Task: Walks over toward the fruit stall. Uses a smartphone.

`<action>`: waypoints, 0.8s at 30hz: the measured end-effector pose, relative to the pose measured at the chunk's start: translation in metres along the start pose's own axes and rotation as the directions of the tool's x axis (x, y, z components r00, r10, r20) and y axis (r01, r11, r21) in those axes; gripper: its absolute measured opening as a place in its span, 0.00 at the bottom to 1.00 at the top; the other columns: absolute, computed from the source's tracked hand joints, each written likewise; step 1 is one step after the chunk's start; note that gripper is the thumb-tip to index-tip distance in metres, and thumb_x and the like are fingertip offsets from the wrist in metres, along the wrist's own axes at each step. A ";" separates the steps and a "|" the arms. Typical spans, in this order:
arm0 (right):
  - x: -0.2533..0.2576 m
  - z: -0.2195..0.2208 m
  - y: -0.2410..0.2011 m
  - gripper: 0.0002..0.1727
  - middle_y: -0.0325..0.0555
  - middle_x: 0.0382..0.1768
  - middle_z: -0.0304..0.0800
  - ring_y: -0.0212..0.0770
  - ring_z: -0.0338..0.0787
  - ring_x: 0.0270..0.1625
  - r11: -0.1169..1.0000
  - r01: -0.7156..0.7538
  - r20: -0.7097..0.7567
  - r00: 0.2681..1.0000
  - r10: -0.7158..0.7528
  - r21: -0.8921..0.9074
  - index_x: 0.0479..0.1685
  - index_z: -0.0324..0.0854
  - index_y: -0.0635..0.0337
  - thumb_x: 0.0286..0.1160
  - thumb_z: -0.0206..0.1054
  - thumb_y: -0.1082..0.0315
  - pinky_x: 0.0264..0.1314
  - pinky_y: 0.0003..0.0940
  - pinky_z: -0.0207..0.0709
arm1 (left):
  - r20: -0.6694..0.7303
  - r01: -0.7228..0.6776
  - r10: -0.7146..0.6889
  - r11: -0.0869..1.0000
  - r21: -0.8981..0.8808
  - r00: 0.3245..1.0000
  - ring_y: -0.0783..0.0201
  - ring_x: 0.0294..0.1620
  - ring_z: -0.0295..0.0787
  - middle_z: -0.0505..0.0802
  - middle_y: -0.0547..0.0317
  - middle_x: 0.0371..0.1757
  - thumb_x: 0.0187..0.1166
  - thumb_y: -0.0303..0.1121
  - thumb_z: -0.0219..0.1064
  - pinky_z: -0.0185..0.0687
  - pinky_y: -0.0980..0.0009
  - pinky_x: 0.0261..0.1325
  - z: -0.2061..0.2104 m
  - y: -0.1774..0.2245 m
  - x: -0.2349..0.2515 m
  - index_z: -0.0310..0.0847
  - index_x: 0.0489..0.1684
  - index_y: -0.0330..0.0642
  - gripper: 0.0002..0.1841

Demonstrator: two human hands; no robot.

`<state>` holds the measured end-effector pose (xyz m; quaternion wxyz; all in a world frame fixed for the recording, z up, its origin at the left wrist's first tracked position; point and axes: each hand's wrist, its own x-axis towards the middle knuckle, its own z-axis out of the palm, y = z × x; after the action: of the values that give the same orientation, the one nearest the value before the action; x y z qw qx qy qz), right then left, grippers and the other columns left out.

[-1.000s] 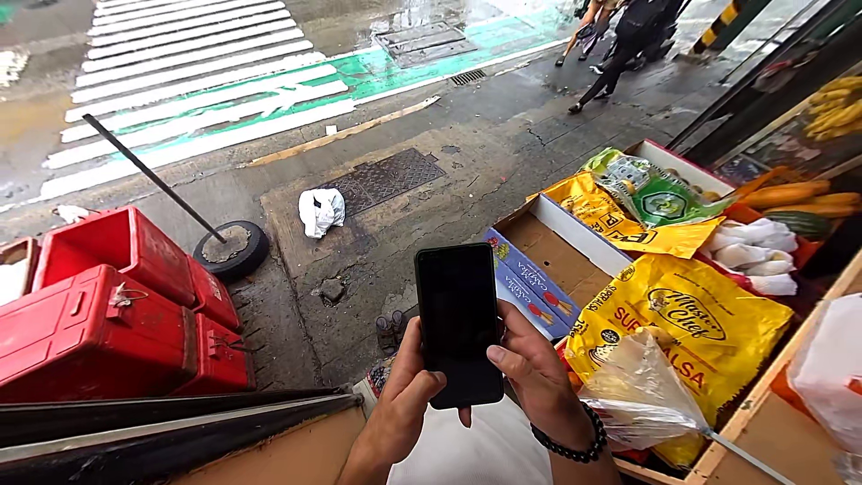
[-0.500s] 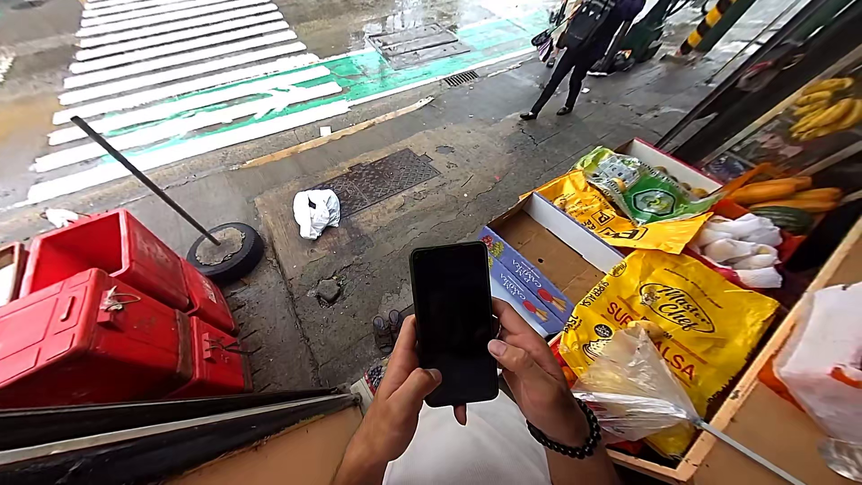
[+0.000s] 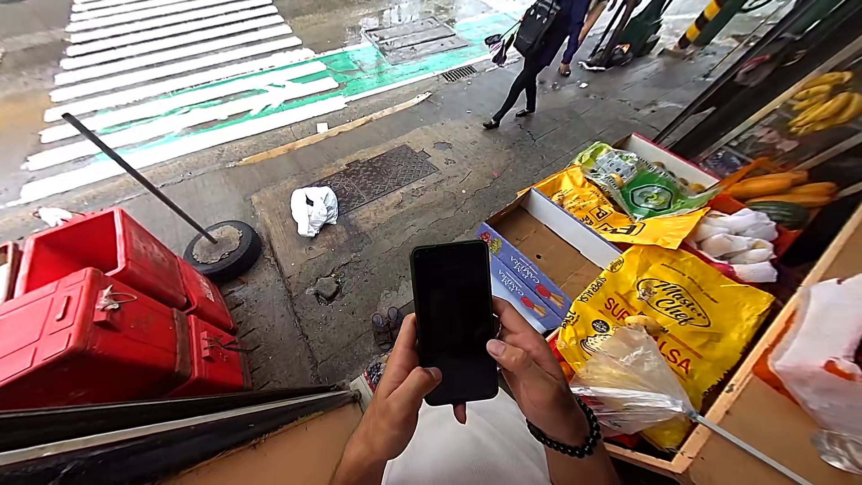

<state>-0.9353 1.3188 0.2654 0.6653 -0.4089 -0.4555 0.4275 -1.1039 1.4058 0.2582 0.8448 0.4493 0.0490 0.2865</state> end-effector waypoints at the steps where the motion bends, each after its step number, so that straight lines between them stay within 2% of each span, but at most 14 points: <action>1: 0.000 0.000 0.000 0.30 0.48 0.67 0.82 0.36 0.86 0.67 1.000 -0.001 -0.003 1.000 0.001 0.002 0.81 0.53 0.77 0.86 0.50 0.65 0.69 0.33 0.83 | -0.002 0.002 -0.002 1.000 0.003 1.000 0.61 0.50 0.93 0.87 0.59 0.64 0.78 0.26 0.51 0.93 0.64 0.37 0.000 0.000 0.000 0.52 0.78 0.48 0.27; 8: -0.001 0.000 0.000 0.29 0.47 0.66 0.83 0.35 0.87 0.66 1.000 -0.010 -0.011 1.000 0.011 0.026 0.81 0.53 0.76 0.85 0.50 0.68 0.67 0.33 0.84 | -0.001 0.005 -0.005 1.000 0.009 1.000 0.60 0.50 0.93 0.87 0.58 0.64 0.79 0.28 0.53 0.93 0.64 0.37 -0.001 -0.002 0.000 0.51 0.79 0.48 0.27; 13: -0.001 0.000 0.000 0.29 0.47 0.65 0.83 0.37 0.89 0.64 0.999 -0.028 -0.019 0.999 0.029 0.037 0.81 0.54 0.74 0.84 0.50 0.69 0.59 0.35 0.90 | -0.003 0.015 -0.015 1.000 0.004 1.000 0.59 0.47 0.93 0.86 0.55 0.62 0.79 0.30 0.53 0.93 0.63 0.36 -0.001 -0.003 0.001 0.51 0.78 0.46 0.27; 15: -0.001 -0.001 0.000 0.29 0.47 0.66 0.83 0.36 0.87 0.65 0.999 -0.028 -0.012 1.000 0.029 0.033 0.82 0.53 0.75 0.84 0.50 0.69 0.64 0.34 0.86 | -0.004 0.016 -0.016 1.000 0.011 1.000 0.59 0.47 0.93 0.86 0.55 0.63 0.79 0.29 0.53 0.93 0.63 0.36 0.000 -0.002 0.001 0.51 0.79 0.46 0.27; 18: -0.001 -0.001 0.000 0.28 0.46 0.64 0.84 0.36 0.89 0.64 0.999 -0.025 -0.017 1.000 0.026 0.040 0.81 0.54 0.74 0.83 0.50 0.70 0.60 0.35 0.89 | -0.002 0.010 -0.010 1.000 0.016 1.000 0.60 0.49 0.93 0.86 0.57 0.64 0.79 0.28 0.52 0.93 0.63 0.38 0.001 -0.001 0.001 0.51 0.79 0.47 0.28; 21: -0.001 -0.001 0.000 0.29 0.48 0.65 0.83 0.36 0.87 0.65 0.999 -0.022 -0.013 1.000 0.023 0.032 0.81 0.54 0.75 0.83 0.50 0.70 0.65 0.34 0.86 | -0.004 0.012 -0.012 1.000 0.017 1.000 0.60 0.50 0.93 0.86 0.56 0.64 0.78 0.28 0.53 0.93 0.63 0.38 0.000 -0.002 0.002 0.51 0.79 0.47 0.28; 22: -0.001 -0.002 -0.001 0.29 0.47 0.66 0.83 0.36 0.87 0.65 0.999 -0.029 -0.011 1.000 0.029 0.038 0.81 0.53 0.75 0.84 0.50 0.70 0.63 0.33 0.87 | -0.006 0.013 -0.013 1.000 0.015 1.000 0.59 0.50 0.93 0.86 0.56 0.64 0.78 0.28 0.53 0.93 0.63 0.37 0.000 -0.003 0.002 0.51 0.79 0.47 0.28; 24: -0.002 -0.001 -0.001 0.29 0.46 0.64 0.83 0.37 0.90 0.61 0.997 -0.049 -0.020 0.999 0.050 0.060 0.81 0.54 0.72 0.83 0.50 0.70 0.53 0.35 0.92 | -0.003 0.016 -0.016 1.000 0.008 1.000 0.59 0.50 0.93 0.86 0.56 0.64 0.78 0.28 0.53 0.93 0.63 0.37 0.000 -0.003 0.002 0.50 0.79 0.47 0.28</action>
<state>-0.9343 1.3166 0.2651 0.6711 -0.4048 -0.4252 0.4526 -1.1012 1.4057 0.2557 0.8452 0.4517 0.0550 0.2803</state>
